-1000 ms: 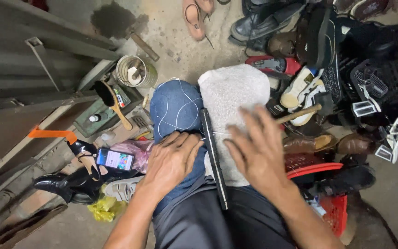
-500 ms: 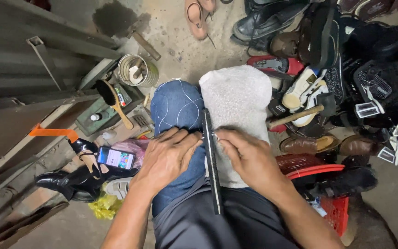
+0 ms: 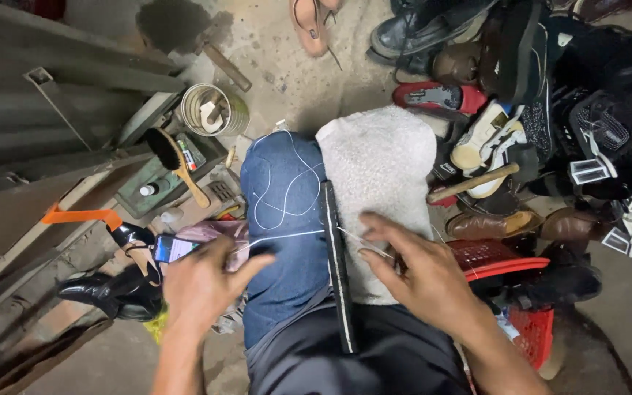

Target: Hand-sewing a replacement sole onto a shoe using a needle and thread.

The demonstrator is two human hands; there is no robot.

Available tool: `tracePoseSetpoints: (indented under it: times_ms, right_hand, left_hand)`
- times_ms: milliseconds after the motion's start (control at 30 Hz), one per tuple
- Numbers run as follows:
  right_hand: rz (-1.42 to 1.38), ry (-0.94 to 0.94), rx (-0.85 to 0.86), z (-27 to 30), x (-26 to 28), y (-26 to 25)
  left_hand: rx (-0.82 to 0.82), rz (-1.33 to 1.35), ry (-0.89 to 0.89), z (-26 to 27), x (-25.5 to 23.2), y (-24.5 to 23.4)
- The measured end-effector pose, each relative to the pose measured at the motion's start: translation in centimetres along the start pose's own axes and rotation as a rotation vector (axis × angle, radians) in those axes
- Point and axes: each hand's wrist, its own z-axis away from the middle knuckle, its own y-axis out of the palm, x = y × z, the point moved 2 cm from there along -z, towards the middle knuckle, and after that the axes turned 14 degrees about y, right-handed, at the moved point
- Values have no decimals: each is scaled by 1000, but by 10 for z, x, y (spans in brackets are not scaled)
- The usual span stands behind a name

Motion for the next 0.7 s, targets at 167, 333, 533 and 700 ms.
tracePoseSetpoints:
  times_ms: [167,333,533,700]
  right_hand:
    - [-186,-98,3,9,3,-3]
    - [-581,-236,-104,22,12,-33]
    - [-1049,-415,338,20,10,-8]
    - [54,404,226,4,57,13]
  left_hand:
    - [2,91,-51,3,-13,0]
    - [-67,499,-45,-13,-35,-2]
    - [-134,924,-218,-11,-49,13]
    - [-86,756,-109,-22,-69,24]
